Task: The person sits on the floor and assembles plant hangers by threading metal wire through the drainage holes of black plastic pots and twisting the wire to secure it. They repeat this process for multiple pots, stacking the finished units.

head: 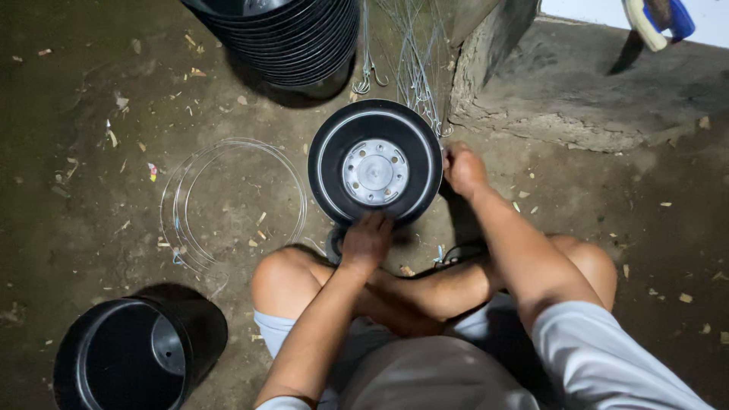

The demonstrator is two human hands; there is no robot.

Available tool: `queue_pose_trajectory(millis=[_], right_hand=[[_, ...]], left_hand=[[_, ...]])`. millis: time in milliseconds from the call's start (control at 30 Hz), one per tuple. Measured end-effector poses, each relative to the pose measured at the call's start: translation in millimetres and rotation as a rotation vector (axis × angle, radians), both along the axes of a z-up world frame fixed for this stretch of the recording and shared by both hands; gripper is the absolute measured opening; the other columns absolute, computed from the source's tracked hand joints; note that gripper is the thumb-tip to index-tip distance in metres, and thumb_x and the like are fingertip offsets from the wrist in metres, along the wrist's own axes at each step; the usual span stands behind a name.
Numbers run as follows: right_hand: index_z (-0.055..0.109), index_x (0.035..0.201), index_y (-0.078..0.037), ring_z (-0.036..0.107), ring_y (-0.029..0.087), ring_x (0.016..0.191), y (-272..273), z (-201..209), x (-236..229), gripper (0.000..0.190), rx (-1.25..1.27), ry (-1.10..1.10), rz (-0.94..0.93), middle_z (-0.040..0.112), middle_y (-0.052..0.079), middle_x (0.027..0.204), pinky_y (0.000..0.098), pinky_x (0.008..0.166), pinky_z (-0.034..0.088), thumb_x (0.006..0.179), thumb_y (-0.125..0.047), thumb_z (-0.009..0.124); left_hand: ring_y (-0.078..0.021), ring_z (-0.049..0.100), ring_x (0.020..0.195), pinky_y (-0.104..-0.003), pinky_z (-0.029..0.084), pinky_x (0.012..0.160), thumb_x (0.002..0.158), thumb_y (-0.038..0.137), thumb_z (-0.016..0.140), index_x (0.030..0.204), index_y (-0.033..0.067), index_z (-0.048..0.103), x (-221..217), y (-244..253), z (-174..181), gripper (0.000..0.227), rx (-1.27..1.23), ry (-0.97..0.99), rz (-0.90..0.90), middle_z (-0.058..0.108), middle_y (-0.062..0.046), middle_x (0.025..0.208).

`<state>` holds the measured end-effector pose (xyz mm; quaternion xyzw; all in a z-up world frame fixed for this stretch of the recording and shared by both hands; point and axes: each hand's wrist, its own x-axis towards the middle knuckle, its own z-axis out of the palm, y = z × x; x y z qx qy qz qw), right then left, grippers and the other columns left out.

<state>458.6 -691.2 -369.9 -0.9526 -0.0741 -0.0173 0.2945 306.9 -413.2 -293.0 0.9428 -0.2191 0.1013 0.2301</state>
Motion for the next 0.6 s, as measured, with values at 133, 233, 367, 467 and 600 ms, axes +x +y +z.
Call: queue_pose_trajectory(millis=[133, 233, 367, 467, 600], right_hand=[[0.063, 0.104, 0.001, 0.063, 0.028, 0.071, -12, 36, -22, 0.024, 0.214, -0.072, -0.214, 0.066, 0.014, 0.078, 0.0397, 0.065, 0.052, 0.091, -0.013, 0.079], [0.066, 0.107, 0.000, 0.053, 0.009, 0.067, -28, 67, -49, 0.013, 0.902, 0.040, -0.234, 0.057, 0.001, 0.077, 0.0272, 0.058, 0.045, 0.103, -0.010, 0.072], [0.067, 0.112, -0.001, 0.056, 0.008, 0.061, -48, 124, -123, 0.013, 0.804, -0.043, -0.464, 0.063, 0.002, 0.076, 0.0247, 0.053, 0.046, 0.101, -0.008, 0.070], [0.067, 0.113, 0.001, 0.061, 0.009, 0.068, -38, 163, -185, 0.013, 0.666, -0.160, -0.441, 0.066, 0.004, 0.081, 0.0239, 0.060, 0.049, 0.105, -0.009, 0.068], [0.064, 0.111, 0.002, 0.064, 0.007, 0.073, -13, 195, -252, 0.013, 0.785, -0.135, -0.446, 0.067, 0.002, 0.085, 0.0241, 0.063, 0.057, 0.103, -0.008, 0.065]], left_hand=[[-0.0339, 0.063, 0.095, -0.045, 0.053, 0.077, 0.079, 0.022, 0.077, 0.102, 0.0051, 0.069, 1, -2, 30, 0.029, -0.092, 0.106, -0.010, 0.063, -0.013, 0.097], [-0.0353, 0.063, 0.096, -0.046, 0.052, 0.082, 0.080, 0.022, 0.079, 0.101, 0.0040, 0.068, -7, -6, 55, 0.030, -0.270, 0.074, 0.003, 0.063, -0.014, 0.099], [-0.0331, 0.068, 0.098, -0.042, 0.054, 0.086, 0.093, 0.027, 0.076, 0.102, 0.0061, 0.073, -29, -48, 61, 0.023, -0.536, 0.186, 0.159, 0.071, -0.012, 0.103], [-0.0306, 0.074, 0.085, -0.041, 0.057, 0.082, 0.108, 0.036, 0.061, 0.108, 0.0020, 0.076, -36, -93, 47, 0.037, -0.832, 0.720, 0.180, 0.077, -0.020, 0.097], [-0.0230, 0.073, 0.102, -0.036, 0.058, 0.088, 0.108, 0.038, 0.053, 0.134, 0.0059, 0.055, -24, -156, 27, 0.041, -1.520, 1.281, 0.170, 0.073, -0.013, 0.119]])
